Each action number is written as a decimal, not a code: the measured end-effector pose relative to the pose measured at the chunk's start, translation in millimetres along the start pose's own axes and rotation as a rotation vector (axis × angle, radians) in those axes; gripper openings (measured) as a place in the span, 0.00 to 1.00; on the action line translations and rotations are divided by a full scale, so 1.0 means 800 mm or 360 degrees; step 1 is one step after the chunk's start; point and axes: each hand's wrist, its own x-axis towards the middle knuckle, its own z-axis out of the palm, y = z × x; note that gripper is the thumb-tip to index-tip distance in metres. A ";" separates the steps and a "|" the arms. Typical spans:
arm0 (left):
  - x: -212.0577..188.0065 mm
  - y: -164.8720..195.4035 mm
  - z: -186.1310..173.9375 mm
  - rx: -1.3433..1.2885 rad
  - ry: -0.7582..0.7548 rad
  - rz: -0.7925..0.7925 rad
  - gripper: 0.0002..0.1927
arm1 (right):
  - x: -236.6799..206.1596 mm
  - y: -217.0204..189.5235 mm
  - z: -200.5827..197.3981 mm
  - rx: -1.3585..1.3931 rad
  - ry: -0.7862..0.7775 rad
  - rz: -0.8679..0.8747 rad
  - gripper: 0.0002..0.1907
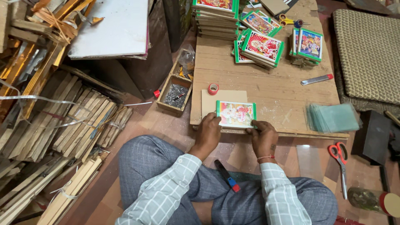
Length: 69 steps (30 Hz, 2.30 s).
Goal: The person sits on the floor and wraps red tape around the edges of small framed devotional picture plaques, pressing the tape down and smoothing it by hand. Finished plaques are stacked on the low wooden work table, and the person picks up the next plaque to repeat the process.
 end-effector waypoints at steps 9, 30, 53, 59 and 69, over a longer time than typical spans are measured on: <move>0.003 -0.007 0.000 0.0012 0.0017 0.0021 0.09 | 0.003 0.005 0.005 -0.0101 0.0014 -0.0100 0.15; 0.002 -0.013 0.000 0.0024 -0.0015 0.0079 0.03 | 0.006 0.005 -0.001 -0.0052 -0.0008 -0.0092 0.15; 0.095 -0.019 -0.039 0.0043 0.0167 -0.0150 0.20 | 0.006 0.018 -0.032 0.0461 0.0142 0.0158 0.21; 0.141 -0.058 -0.007 0.0206 0.0215 -0.0006 0.11 | -0.029 0.008 -0.052 0.1291 0.0335 0.0640 0.18; 0.003 -0.007 -0.024 -0.1810 -0.0817 -0.0853 0.09 | -0.065 -0.027 -0.036 0.1930 -0.0306 0.0613 0.19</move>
